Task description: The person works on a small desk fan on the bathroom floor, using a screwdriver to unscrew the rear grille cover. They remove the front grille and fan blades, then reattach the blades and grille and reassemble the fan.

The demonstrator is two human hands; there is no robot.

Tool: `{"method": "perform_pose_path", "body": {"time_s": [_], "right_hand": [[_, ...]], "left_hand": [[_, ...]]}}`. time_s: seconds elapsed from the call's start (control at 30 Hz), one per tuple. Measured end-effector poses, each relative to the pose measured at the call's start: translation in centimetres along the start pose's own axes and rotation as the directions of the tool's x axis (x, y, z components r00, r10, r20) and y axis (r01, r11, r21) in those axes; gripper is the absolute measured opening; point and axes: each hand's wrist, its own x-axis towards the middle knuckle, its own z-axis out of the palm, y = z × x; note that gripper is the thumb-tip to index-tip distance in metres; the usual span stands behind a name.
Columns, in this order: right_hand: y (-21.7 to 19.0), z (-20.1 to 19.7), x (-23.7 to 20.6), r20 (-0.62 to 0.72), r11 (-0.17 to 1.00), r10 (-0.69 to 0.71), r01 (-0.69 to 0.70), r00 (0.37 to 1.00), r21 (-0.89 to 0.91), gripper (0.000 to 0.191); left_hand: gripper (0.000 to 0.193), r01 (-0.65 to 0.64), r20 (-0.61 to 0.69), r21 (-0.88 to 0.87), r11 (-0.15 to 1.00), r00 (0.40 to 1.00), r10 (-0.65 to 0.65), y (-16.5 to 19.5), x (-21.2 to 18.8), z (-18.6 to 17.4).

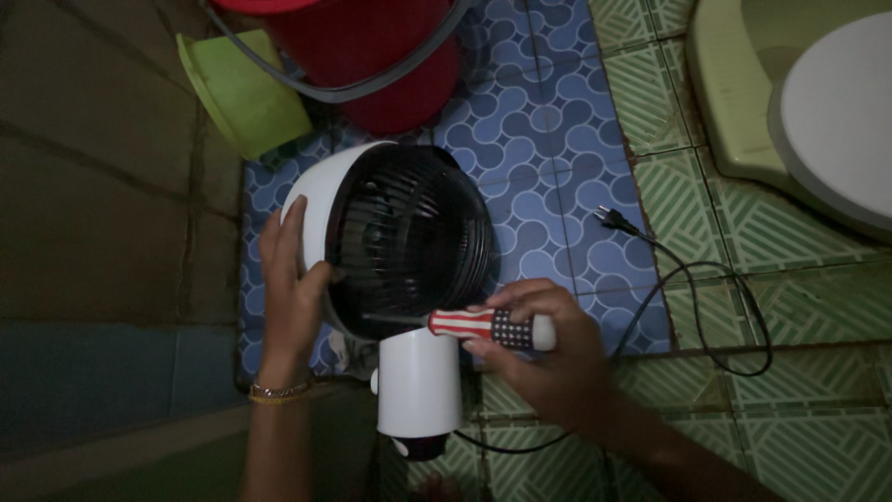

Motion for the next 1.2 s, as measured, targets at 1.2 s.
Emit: {"method": "perform_pose_path", "body": {"time_s": [1.2], "right_hand": [[-0.3, 0.0, -0.5, -0.017, 0.993, -0.098, 0.096, 0.995, -0.066, 0.047]], "left_hand": [[0.085, 0.003, -0.015, 0.034, 0.999, 1.000, -0.003, 1.0, -0.1, 0.3]]}}
